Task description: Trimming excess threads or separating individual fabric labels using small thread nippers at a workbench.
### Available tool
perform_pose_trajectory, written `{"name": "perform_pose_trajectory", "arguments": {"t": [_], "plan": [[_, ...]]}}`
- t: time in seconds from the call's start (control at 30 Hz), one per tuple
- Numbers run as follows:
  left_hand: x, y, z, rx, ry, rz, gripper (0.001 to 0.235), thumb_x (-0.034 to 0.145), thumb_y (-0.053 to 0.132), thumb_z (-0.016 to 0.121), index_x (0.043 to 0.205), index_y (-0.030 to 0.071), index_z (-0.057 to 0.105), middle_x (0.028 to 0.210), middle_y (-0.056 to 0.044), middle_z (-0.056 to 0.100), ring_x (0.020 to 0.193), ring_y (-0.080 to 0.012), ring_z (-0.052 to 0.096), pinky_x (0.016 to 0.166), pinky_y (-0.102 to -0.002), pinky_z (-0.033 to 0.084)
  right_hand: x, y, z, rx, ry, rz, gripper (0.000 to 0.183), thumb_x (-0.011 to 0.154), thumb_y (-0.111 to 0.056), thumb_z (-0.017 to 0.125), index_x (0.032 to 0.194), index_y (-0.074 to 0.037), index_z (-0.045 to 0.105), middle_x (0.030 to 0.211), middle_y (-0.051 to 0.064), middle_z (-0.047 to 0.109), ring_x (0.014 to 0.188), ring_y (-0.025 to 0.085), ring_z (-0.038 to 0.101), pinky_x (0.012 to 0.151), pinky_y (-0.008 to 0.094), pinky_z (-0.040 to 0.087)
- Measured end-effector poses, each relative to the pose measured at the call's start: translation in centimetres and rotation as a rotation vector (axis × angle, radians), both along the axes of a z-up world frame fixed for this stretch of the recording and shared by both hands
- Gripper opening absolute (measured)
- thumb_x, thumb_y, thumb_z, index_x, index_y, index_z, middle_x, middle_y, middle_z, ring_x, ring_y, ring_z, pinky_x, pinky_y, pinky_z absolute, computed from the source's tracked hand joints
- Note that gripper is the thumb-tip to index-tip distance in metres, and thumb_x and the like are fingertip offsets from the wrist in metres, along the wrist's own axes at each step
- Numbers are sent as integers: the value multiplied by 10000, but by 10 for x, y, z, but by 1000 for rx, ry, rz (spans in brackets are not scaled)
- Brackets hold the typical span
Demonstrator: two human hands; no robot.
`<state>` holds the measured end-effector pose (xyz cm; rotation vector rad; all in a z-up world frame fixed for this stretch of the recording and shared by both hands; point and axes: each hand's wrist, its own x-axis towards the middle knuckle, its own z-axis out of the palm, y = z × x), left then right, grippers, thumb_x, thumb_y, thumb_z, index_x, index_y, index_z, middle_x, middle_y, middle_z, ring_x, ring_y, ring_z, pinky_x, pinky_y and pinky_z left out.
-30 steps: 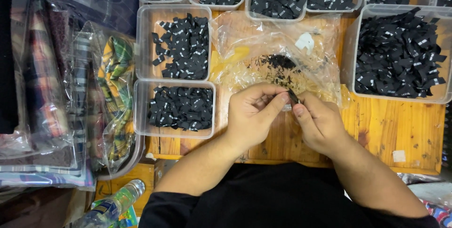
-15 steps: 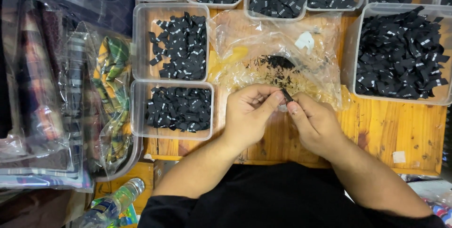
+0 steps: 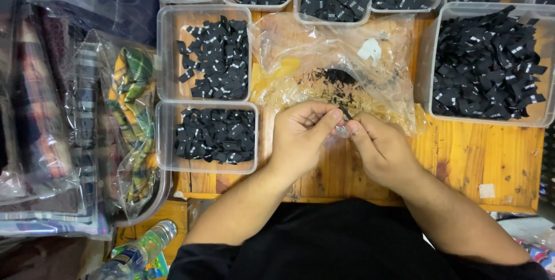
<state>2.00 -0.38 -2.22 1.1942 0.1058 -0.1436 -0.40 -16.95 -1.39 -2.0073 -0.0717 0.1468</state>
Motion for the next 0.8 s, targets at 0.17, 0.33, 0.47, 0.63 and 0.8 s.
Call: {"name": "perform_pose_trajectory", "arguments": {"t": [0.17,0.33,0.47,0.63,0.8], "plan": [[-1,-2,-3,-34,25,11,113,933,17,742,1012,-65,746,776,-169,747,655,-117,692,559,-196,569,-2,6,0,212,-6,-30,414,1106,-168,433,753,-70,626,430,14,389,415,149,351,409,287,408],[-2,-4,-1,-113,47,36,172,933,7,745,1076,-88,737,808,-178,745,680,-129,695,573,-198,576,-4,-5,-22,406,-33,-12,416,1139,-171,332,826,-48,577,498,-3,331,427,109,329,407,249,400],[-3,-4,-6,-317,136,26,213,1013,45,606,1097,-115,719,873,-270,743,702,-201,717,584,-254,588,-2,-11,-26,543,-83,14,429,1148,-201,282,902,21,554,531,-5,303,437,91,306,406,219,341],[-7,-2,-13,-485,181,-26,340,1047,134,511,1128,-133,706,915,-296,741,751,-246,736,624,-283,587,-2,-15,-26,594,-120,-16,434,1157,-265,296,1005,55,546,557,10,316,471,97,307,446,222,345],[-9,-4,-11,-505,186,-93,371,1046,159,499,1128,-139,705,938,-303,735,776,-265,732,636,-301,590,2,-17,-3,185,-254,-124,169,959,-79,697,1107,0,674,655,84,600,564,144,505,594,285,454]]}}
